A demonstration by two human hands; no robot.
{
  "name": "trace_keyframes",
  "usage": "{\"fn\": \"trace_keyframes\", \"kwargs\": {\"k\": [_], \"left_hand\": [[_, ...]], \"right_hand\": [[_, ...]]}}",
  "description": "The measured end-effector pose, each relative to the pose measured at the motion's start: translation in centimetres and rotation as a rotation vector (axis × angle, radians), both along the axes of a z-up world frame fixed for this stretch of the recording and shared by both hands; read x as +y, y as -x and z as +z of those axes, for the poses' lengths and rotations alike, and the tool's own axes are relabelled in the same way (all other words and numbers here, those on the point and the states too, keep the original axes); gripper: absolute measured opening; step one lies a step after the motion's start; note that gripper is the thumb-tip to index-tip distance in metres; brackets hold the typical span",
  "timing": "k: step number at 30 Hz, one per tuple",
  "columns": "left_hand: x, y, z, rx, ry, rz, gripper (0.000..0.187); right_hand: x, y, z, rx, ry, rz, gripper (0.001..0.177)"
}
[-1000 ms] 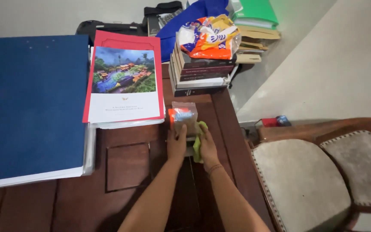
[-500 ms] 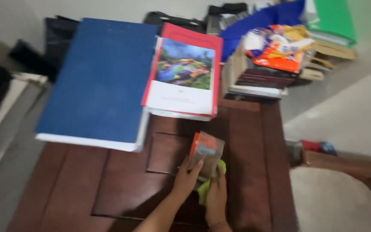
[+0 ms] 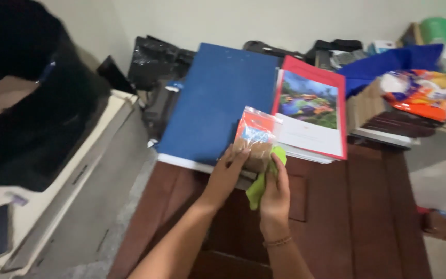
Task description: Cleaning a wooden desk surface with a cloth and organizing stacks of papers and binders.
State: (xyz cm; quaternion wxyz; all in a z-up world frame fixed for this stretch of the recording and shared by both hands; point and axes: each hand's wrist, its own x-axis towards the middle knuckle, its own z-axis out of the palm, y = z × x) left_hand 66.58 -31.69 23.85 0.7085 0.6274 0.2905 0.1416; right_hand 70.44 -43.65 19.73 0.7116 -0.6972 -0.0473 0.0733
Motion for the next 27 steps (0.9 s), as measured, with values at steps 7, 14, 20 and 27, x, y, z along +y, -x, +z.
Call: {"fn": "trace_keyframes", "kwargs": {"k": [7, 14, 20, 27], "left_hand": [[6.2, 13.8, -5.6, 0.307, 0.152, 0.151, 0.069], [9.5, 16.7, -5.7, 0.442, 0.153, 0.089, 0.077], [13.6, 2.6, -0.3, 0.126, -0.018, -0.067, 0.069], [13.8, -12.4, 2.4, 0.115, -0.019, -0.11, 0.101]], "right_hand": [[6.7, 13.4, -2.5, 0.275, 0.254, 0.129, 0.054], [9.9, 16.3, -2.8, 0.361, 0.216, 0.046, 0.05], [12.2, 3.8, 3.3, -0.032, 0.039, 0.06, 0.044], [12.7, -21.3, -4.0, -0.122, 0.051, -0.021, 0.043]]}}
